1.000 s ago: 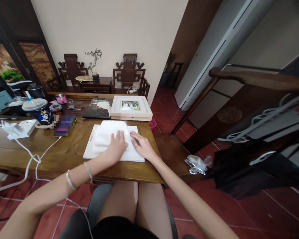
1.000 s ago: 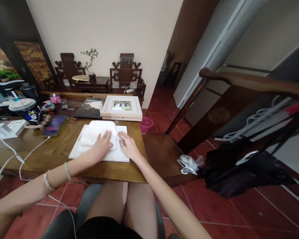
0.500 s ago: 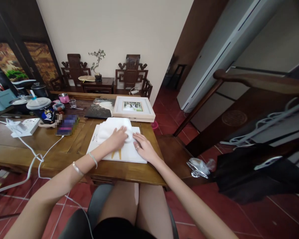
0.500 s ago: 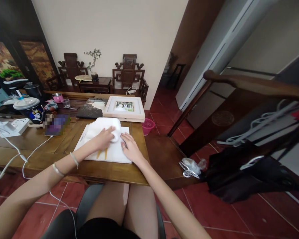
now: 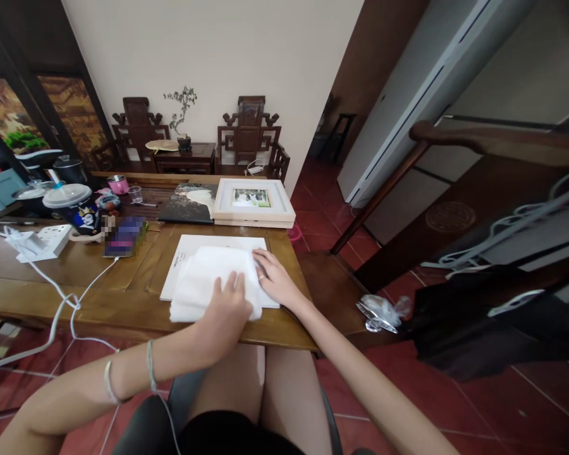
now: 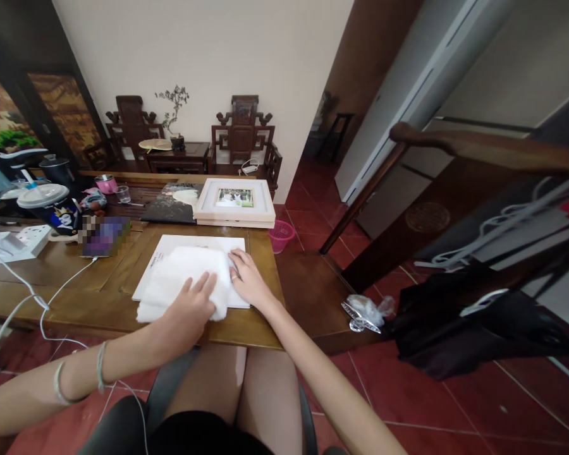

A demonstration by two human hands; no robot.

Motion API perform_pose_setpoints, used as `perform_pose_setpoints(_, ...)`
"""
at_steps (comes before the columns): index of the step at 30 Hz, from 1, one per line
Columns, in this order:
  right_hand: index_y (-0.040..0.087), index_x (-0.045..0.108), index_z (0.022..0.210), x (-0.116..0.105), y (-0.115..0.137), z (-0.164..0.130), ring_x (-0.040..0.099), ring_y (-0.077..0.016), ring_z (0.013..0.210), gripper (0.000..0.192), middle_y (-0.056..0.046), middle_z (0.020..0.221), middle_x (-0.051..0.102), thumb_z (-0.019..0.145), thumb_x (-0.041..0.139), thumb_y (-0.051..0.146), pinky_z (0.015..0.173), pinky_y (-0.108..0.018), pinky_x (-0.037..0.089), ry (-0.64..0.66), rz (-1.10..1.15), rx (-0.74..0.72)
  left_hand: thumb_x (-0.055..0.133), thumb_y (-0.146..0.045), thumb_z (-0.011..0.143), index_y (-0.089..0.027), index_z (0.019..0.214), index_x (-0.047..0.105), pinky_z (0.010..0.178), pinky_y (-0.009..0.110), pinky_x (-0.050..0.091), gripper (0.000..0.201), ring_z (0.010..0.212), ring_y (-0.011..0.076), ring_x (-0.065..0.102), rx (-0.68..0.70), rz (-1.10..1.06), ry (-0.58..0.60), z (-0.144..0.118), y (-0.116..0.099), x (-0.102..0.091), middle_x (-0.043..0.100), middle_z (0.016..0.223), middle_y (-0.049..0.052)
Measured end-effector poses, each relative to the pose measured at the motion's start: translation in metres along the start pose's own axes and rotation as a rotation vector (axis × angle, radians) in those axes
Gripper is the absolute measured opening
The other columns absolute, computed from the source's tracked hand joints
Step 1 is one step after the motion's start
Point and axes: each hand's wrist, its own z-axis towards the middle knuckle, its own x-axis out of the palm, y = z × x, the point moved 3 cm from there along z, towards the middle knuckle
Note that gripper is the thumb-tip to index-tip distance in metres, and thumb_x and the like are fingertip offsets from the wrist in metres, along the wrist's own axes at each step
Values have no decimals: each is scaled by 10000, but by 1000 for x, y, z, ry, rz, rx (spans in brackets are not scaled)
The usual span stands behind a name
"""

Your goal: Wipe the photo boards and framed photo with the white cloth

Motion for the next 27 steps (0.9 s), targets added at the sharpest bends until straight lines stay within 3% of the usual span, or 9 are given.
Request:
perform_pose_setpoints(4, 154, 552, 1281, 1, 0, 0, 369, -267, 1351, 440, -139, 1364, 494, 869, 404, 198, 1146, -460, 282, 11, 6, 13, 528, -85, 809, -76, 1048, 673, 1040, 510, 373, 280, 1368, 364, 336, 18, -49, 6, 1, 4, -3, 348, 1469, 248)
perform_pose_setpoints(8, 113, 554, 1271, 0, 2, 0, 400, -275, 1331, 431, -172, 1368, 494, 883, 406, 229, 1133, -463, 305, 19, -6, 24, 481, -35, 817, -84, 1083, 649, 1000, 439, 428, 319, 1321, 313, 415, -3, -67, -5, 48, 43, -3, 436, 1420, 208)
perform_pose_setpoints(11, 134, 561, 1264, -1, 1, 0, 418, -267, 1321, 418, -158, 1373, 495, 891, 412, 249, 1123, -460, 320, 14, -8, 28, 458, -15, 820, -87, 1091, 642, 907, 352, 487, 335, 1145, 272, 574, -27, -70, -16, 87, 70, -6, 573, 1272, 187)
perform_pose_setpoints(15, 146, 567, 1259, -1, -1, 0, 432, -266, 1311, 414, -151, 1365, 506, 885, 423, 248, 1123, -467, 318, 1, 4, 21, 466, -2, 808, -70, 1024, 665, 794, 340, 516, 301, 929, 268, 655, -67, -57, -12, 110, 86, -12, 662, 1070, 186)
perform_pose_setpoints(19, 175, 580, 1241, 0, -2, 0, 443, -269, 1301, 400, -138, 1353, 515, 875, 435, 241, 1118, -477, 326, -14, 14, 19, 428, -1, 837, -85, 1064, 655, 921, 410, 460, 332, 1104, 284, 588, -53, -12, -54, 93, 67, -10, 592, 1223, 209)
perform_pose_setpoints(22, 173, 575, 1248, 1, -3, 0, 433, -265, 1308, 418, -133, 1354, 511, 857, 433, 205, 1124, -467, 321, -9, 23, 7, 443, -43, 858, -83, 1067, 659, 1018, 461, 380, 303, 1273, 313, 460, -20, 30, -72, 57, 34, 0, 494, 1357, 224)
perform_pose_setpoints(27, 183, 553, 1283, 0, -5, -2, 394, -256, 1338, 454, -121, 1373, 494, 847, 426, 169, 1141, -466, 290, 13, 53, -8, 505, -123, 859, -64, 1057, 681, 1001, 540, 391, 272, 1309, 402, 410, 63, 136, -87, -8, -19, 10, 424, 1411, 267)
